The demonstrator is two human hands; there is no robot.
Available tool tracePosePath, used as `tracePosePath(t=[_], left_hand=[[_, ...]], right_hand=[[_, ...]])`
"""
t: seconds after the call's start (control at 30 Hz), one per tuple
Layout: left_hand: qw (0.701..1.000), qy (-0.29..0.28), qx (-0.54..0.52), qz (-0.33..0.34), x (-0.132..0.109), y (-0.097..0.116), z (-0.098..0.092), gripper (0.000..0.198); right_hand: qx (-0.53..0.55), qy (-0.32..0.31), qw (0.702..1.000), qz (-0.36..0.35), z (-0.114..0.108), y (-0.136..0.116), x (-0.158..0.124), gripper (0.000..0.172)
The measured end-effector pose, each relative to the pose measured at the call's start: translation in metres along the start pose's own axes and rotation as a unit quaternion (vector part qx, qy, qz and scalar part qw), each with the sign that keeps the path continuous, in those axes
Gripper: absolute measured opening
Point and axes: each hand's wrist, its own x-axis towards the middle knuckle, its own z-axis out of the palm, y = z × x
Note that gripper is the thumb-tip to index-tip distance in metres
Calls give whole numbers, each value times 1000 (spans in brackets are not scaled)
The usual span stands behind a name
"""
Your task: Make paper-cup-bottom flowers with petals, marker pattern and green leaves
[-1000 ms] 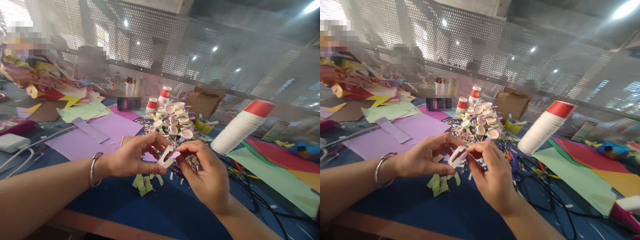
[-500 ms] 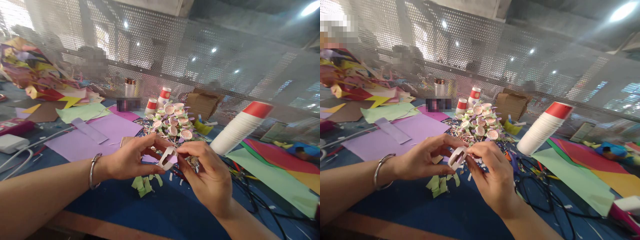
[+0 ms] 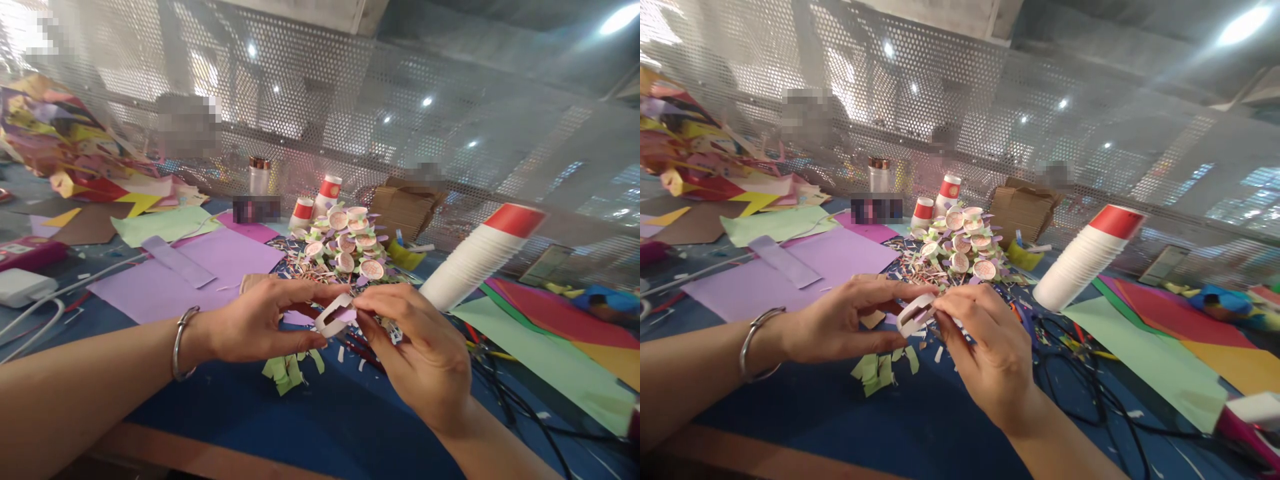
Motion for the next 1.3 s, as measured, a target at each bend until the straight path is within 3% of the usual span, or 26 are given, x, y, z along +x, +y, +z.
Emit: tracePosePath(t=[0.4, 0.67, 0.93, 1.3], left_hand=[[993, -51, 80, 70, -2, 4, -6, 69], [986, 12, 155, 58, -3, -2, 2, 40], [982, -1, 169, 85, 2, 1, 1, 27], [982, -21, 167, 81, 3, -2, 5, 14]], right_hand=[[5, -13, 999, -37, -1, 0, 1, 22], [33, -35, 998, -40, 4, 2, -1, 22], [80, -62, 995, -18, 5, -4, -1, 24], [97, -68, 992, 32, 7, -7, -1, 13]])
